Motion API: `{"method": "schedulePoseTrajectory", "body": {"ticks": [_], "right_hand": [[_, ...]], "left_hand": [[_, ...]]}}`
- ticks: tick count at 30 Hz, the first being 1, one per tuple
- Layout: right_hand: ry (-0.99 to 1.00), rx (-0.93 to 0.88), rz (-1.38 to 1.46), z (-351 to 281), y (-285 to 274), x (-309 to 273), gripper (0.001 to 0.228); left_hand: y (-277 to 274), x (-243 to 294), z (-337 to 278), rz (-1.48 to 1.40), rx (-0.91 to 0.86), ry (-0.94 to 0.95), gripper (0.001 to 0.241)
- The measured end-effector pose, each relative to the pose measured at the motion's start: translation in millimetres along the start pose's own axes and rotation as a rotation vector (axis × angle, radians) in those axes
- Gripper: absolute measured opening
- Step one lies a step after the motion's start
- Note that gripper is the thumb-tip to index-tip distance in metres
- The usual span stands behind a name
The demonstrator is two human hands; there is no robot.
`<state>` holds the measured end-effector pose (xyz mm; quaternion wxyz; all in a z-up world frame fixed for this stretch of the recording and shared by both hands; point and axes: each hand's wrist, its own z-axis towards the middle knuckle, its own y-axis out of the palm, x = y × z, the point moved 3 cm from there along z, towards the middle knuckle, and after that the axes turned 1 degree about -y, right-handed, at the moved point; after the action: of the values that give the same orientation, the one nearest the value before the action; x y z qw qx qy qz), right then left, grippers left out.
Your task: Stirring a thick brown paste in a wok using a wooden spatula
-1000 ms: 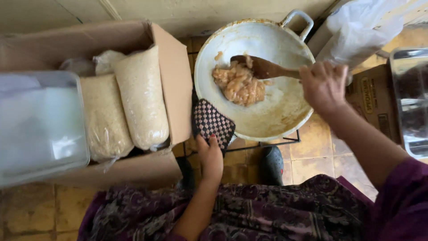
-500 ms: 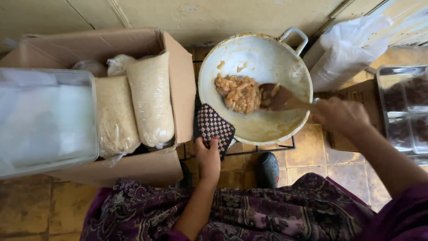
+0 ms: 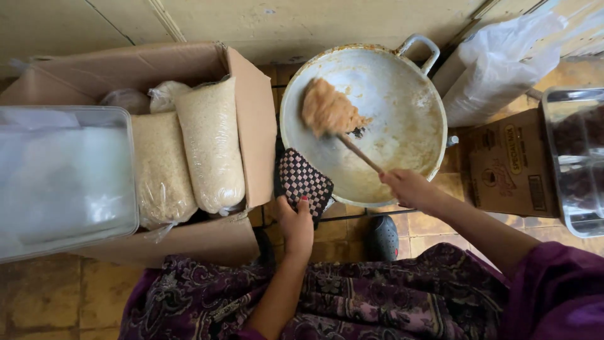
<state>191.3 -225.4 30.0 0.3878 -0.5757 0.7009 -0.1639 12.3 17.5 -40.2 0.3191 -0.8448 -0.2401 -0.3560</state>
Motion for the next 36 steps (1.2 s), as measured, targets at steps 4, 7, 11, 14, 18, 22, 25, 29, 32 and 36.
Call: {"method": "schedulePoseTrajectory", "body": {"ticks": [4, 7, 11, 14, 18, 22, 25, 29, 32, 36], "right_hand": [[0.132, -0.167, 0.795, -29, -19, -51, 0.045], [0.134, -0.291, 0.940, -28, -37, -43, 0.052], [0.160, -0.214, 0.923, -37, -59, -19, 0.055], [0.210, -0.142, 0.761, -54, -78, -18, 0.074], [0.070, 0.117, 0.587, -43, -71, 18, 0.051], [-0.172, 0.168, -0.803, -1, -41, 15, 0.026], [-0.168, 0.204, -1.072, 32, -21, 30, 0.034], [-0.127, 0.030, -0.589, 45, -58, 55, 0.049], [0.007, -0.088, -0.820, -69, -135, -50, 0.052], [0.179, 0.018, -0.908, -130, -155, -74, 0.058]], "left_hand": [[-7, 10, -10, -0.027, -0.031, 0.014, 0.041], [-11, 12, -11, -0.042, 0.000, 0.061, 0.041], [-1, 1, -8, -0.068, 0.036, 0.038, 0.047], [-4, 7, -13, -0.117, 0.037, -0.014, 0.048], [-4, 9, -12, -0.126, 0.015, -0.028, 0.044], [-2, 9, -12, -0.150, 0.011, 0.014, 0.043], [-2, 10, -10, -0.163, 0.017, 0.041, 0.044], [-8, 13, -12, -0.125, 0.014, 0.076, 0.041], [-28, 48, -32, -0.041, -0.057, -0.029, 0.043], [-21, 31, -22, -0.123, -0.013, 0.069, 0.039]]}}
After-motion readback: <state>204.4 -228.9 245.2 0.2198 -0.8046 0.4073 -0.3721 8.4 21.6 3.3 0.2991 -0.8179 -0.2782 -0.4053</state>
